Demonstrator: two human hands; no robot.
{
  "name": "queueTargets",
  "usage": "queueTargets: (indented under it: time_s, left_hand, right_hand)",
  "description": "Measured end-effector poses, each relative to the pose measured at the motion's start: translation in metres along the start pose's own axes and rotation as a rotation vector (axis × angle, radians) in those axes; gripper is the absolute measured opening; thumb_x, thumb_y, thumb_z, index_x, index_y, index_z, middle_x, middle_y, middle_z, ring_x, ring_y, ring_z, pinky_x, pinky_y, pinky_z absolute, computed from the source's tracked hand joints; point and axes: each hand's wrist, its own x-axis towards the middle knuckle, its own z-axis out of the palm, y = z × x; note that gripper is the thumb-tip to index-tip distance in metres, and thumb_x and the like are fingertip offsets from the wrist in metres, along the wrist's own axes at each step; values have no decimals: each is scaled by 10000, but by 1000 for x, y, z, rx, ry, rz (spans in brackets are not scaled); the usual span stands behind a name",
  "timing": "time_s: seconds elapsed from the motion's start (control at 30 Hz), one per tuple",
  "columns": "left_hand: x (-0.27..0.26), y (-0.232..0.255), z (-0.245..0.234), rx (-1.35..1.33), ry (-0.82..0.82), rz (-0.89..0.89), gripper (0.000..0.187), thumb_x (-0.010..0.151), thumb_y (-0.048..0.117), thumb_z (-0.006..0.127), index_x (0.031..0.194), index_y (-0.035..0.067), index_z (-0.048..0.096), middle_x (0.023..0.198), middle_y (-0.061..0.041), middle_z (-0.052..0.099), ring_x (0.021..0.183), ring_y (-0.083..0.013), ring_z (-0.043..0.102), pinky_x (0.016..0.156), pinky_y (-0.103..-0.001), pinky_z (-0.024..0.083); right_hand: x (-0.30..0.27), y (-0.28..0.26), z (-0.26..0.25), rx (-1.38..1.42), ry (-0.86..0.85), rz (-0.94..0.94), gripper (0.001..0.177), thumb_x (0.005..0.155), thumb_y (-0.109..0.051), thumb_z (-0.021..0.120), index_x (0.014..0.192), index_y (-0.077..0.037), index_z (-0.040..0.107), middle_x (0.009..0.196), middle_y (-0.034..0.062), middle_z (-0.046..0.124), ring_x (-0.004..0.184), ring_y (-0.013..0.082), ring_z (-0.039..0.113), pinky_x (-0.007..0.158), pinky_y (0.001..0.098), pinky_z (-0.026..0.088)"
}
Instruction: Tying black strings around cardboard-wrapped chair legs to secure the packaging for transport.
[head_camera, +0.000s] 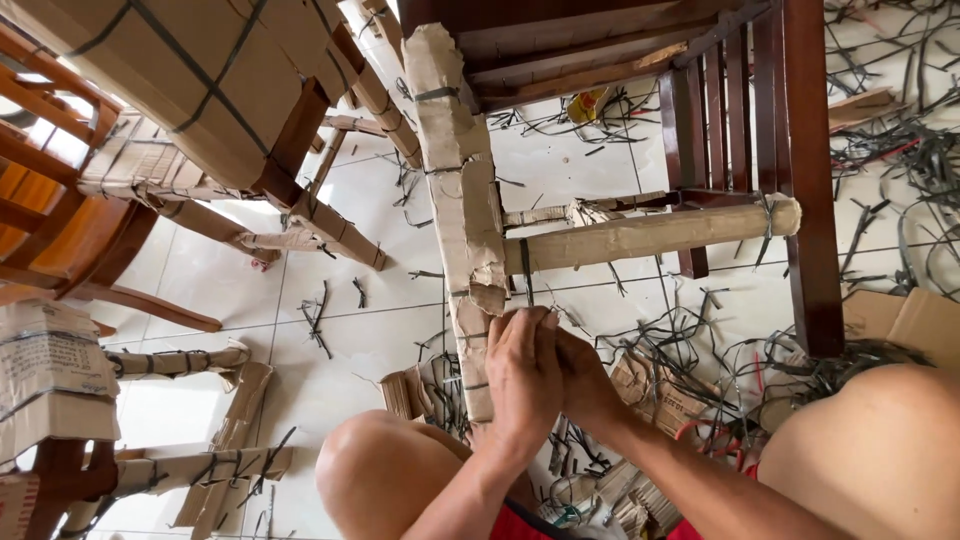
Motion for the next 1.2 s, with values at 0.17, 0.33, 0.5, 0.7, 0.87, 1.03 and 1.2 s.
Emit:
queueTargets:
  time_s: [0.17,0.33,0.5,0.7,0.87,1.03,1.2]
  left_hand:
    - [-1,11,6,-159,-23,-404,123,908,-18,596,954,49,689,858,-53,742,646,-170,642,599,-319,524]
    - [-2,12,9,-410,-32,-592,243,1042,240,585,893,50,611,701,-21,571,613,-116,482,562,-286,448]
    - [-4,18,7,-158,54,-330,162,1021,155,600,872,97,625,607,-40,571,519,-201,539,481,-337,453]
    - [-15,-2,31,84,121,-5,97,974,66,586,930,138,633,680,-74,627,626,-340,675,518,-420,554]
    - [-18,-15,33,295,149,127,92,918,77,542,896,129,615,703,-59,579,650,-302,654,541,-382,555]
    - [-9,-19,10,233,151,50,107,985,149,599,1085,145,635,938,-7,571,661,-146,656,496,-227,541]
    - [5,-5,-37,419,-16,-59,108,1016,112,572,1054,61,658,922,-89,556,532,-284,682,394,-372,567]
  right_hand:
    - [-41,-8,-7,-91,-48,154,490,795,162,451,1159,-21,724,826,64,742,659,122,509,563,288,396]
    - [-61,-8,-26,-319,-222,118,272,857,108,556,804,-88,737,554,-33,559,487,98,444,463,289,393]
    - [-13,-85,-55,-505,7,415,461,941,-372,554,1330,-152,671,1155,101,732,1026,250,665,943,421,481]
    - [31,-125,-24,-358,-16,184,489,988,-449,559,1147,-26,747,1080,185,727,1054,321,676,974,479,489]
    - [48,-94,-6,-238,123,131,234,958,-262,698,879,-57,779,748,71,735,746,156,672,728,317,532]
    - [41,-86,-21,-180,70,-73,217,1074,-124,502,1016,-42,695,616,69,623,614,128,596,662,278,518]
    - [40,-84,-28,-163,1,-117,205,1057,-78,519,1124,16,688,614,93,588,571,148,591,618,287,539]
